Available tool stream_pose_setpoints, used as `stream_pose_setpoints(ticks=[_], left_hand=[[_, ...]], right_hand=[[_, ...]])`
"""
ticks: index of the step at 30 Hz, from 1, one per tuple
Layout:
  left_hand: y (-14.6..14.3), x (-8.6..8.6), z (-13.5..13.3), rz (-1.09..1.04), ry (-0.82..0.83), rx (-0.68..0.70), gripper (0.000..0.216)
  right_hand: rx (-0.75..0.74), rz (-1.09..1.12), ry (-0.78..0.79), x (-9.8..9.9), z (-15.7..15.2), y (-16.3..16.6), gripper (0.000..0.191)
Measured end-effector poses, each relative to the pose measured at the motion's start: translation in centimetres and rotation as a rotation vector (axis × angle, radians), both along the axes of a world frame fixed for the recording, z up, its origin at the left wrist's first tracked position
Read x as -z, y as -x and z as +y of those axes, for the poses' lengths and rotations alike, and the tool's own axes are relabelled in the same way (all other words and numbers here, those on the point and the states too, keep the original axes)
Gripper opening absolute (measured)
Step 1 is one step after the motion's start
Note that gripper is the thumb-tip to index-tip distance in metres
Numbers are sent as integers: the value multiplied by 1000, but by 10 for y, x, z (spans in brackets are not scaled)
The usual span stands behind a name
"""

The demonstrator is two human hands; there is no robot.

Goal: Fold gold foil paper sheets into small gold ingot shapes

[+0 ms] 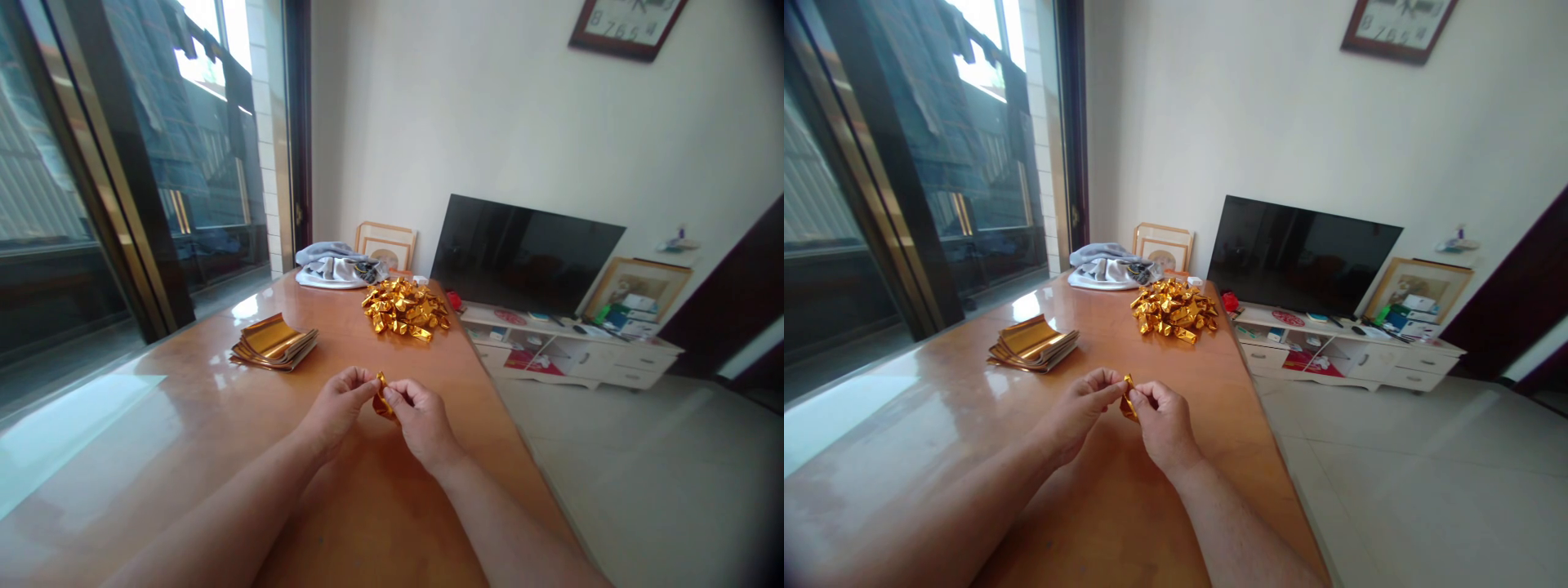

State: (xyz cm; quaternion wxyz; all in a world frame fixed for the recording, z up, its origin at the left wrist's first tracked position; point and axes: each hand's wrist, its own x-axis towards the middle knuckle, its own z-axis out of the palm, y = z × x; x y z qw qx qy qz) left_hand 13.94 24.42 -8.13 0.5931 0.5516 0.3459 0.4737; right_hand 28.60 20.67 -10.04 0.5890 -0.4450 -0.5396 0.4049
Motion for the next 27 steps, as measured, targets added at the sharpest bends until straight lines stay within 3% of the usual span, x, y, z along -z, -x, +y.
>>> stream_pose_setpoints(ticks=[4,10,19,27], left_hand=[[3,2,2,-31,15,-17,26],[8,-3,2,-28,15,91,23],[10,-2,4,-44,-28,68,17],[11,-2,7,18,-94,83,15]], right_hand=[[-28,63,55,-2,0,-2,33],[-103,126,137,-6,-3,-6,31],[-170,203,214,-9,-4,-6,33],[-150,194,227,-9,-4,-5,37]])
